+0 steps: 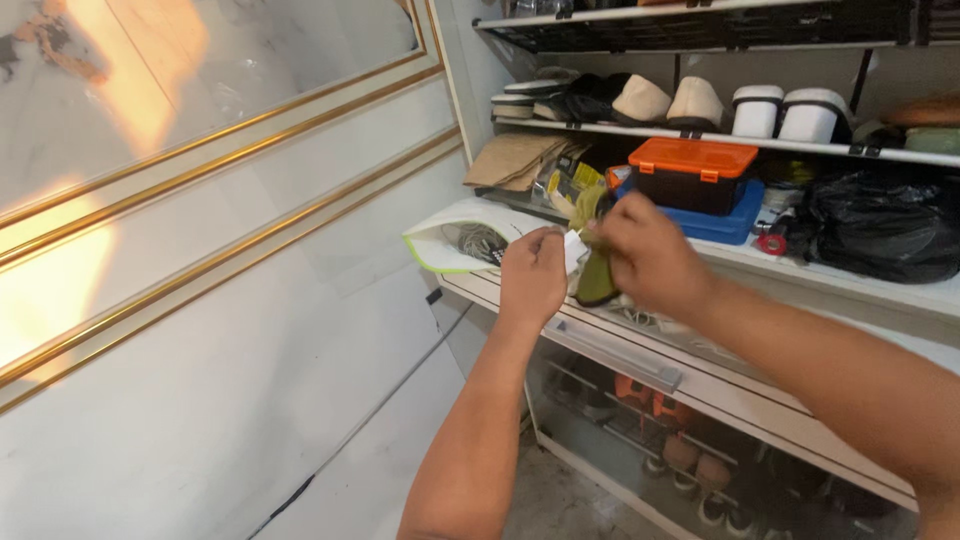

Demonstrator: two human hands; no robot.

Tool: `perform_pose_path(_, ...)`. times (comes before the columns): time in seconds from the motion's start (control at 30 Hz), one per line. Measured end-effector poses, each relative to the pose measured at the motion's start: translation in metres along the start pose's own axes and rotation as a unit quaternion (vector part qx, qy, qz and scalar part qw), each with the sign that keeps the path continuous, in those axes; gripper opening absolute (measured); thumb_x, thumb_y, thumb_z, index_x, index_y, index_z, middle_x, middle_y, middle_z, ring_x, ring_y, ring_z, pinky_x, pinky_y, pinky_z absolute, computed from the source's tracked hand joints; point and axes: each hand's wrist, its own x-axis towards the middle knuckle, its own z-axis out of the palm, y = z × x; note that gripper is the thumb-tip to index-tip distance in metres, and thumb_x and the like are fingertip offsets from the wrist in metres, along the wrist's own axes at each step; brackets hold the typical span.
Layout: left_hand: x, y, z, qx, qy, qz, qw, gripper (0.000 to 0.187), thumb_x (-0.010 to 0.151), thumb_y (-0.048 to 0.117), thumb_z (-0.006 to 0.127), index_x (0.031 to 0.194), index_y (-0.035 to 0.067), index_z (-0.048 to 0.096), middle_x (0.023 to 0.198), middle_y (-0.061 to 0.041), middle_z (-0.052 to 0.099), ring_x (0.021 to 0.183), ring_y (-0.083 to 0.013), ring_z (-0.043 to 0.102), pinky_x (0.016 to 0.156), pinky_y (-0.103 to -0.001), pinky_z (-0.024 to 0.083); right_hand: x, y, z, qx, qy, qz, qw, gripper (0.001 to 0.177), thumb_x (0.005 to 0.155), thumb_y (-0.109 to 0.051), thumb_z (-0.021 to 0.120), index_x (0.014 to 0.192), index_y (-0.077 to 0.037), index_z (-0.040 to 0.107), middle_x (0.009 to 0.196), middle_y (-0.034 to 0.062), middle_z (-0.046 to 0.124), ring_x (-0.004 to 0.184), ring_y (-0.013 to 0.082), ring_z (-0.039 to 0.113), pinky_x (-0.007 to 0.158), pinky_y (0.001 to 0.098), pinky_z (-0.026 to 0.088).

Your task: The person cleans a power adapter and an LED remote using a cloth, then places them back into a drawer along with various tangled cables and wires.

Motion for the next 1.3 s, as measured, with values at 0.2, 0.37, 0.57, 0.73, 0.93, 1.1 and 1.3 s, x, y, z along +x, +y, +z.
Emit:
perform_pose_path(0.2, -0.001, -0.008, 0.001, -0.027, -0.001, -0.021, 0.999, 0.032, 0.097, 0.021, 0.049, 0.087, -0.006, 0.063, 0.066, -0.018, 0.056, 0.064, -0.0229, 0.052, 0.064, -0.039, 0.047, 0.006, -0.004, -0.003, -0.012, 0.002, 0.01, 1.0, 0.038, 0.074, 0.012, 0.065, 0.107, -0.004, 0.07, 0.1, 0.0157, 0.058, 0.092, 0.0333, 0.064, 0.077, 0.0409, 0.053)
perform_pose_path(0.37, 0.002, 0.0, -0.004, -0.005, 0.008, -0.019, 1.0, 0.032, 0.096, 0.022, 0.05, 0.088, -0.004, 0.066, 0.065, -0.017, 0.059, 0.062, -0.0227, 0.056, 0.065, -0.037, 0.049, 0.005, -0.023, -0.005, 0.022, 0.001, -0.026, 0.999, 0.04, 0.071, 0.013, 0.064, 0.107, -0.003, 0.069, 0.099, 0.0165, 0.061, 0.095, 0.0338, 0.065, 0.081, 0.0425, 0.054)
perform_pose_path(0.57, 0.004, -0.002, -0.005, 0.013, 0.003, -0.01, 1.0, 0.029, 0.097, 0.02, 0.049, 0.088, -0.003, 0.064, 0.067, -0.017, 0.055, 0.062, -0.0242, 0.052, 0.065, -0.039, 0.049, 0.004, -0.018, -0.001, -0.029, 0.035, -0.041, 0.998, 0.037, 0.07, 0.013, 0.06, 0.101, -0.006, 0.067, 0.098, 0.0177, 0.06, 0.095, 0.0388, 0.062, 0.081, 0.0463, 0.052)
perform_pose_path(0.73, 0.003, -0.008, -0.004, -0.018, -0.029, 0.011, 0.999, 0.028, 0.095, 0.019, 0.048, 0.086, -0.001, 0.064, 0.069, -0.015, 0.058, 0.064, -0.021, 0.054, 0.065, -0.038, 0.048, -0.002, -0.009, -0.001, -0.019, 0.045, 0.08, 0.996, 0.024, 0.081, 0.012, 0.06, 0.101, -0.002, 0.064, 0.095, 0.0185, 0.058, 0.093, 0.0404, 0.058, 0.077, 0.0462, 0.049)
perform_pose_path(0.93, 0.005, 0.003, -0.009, -0.042, 0.019, 0.066, 0.997, 0.028, 0.096, 0.018, 0.05, 0.094, -0.004, 0.066, 0.076, -0.012, 0.068, 0.074, -0.0167, 0.064, 0.071, -0.034, 0.052, 0.015, 0.009, -0.015, -0.049, 0.132, 0.024, 0.99, 0.022, 0.086, 0.009, 0.06, 0.106, 0.0, 0.062, 0.104, 0.0204, 0.058, 0.098, 0.0376, 0.06, 0.085, 0.0438, 0.05)
perform_pose_path(1.1, 0.001, 0.011, -0.022, 0.014, -0.005, 0.062, 0.998, 0.023, 0.101, 0.021, 0.055, 0.11, 0.001, 0.062, 0.089, -0.011, 0.071, 0.079, -0.0147, 0.069, 0.072, -0.029, 0.054, 0.035, -0.01, -0.021, 0.025, 0.123, 0.026, 0.992, 0.015, 0.105, -0.006, 0.059, 0.118, 0.002, 0.059, 0.107, 0.0194, 0.058, 0.099, 0.0337, 0.059, 0.088, 0.0404, 0.048)
perform_pose_path(1.3, -0.003, -0.009, -0.008, -0.118, 0.093, 0.141, 0.978, 0.026, 0.101, 0.01, 0.067, 0.118, -0.002, 0.052, 0.105, -0.01, 0.059, 0.095, -0.0167, 0.059, 0.084, -0.03, 0.051, 0.028, -0.032, 0.004, 0.031, 0.062, 0.069, 0.995, 0.02, 0.108, -0.018, 0.055, 0.1, 0.001, 0.059, 0.091, 0.019, 0.056, 0.086, 0.0338, 0.056, 0.076, 0.0434, 0.046)
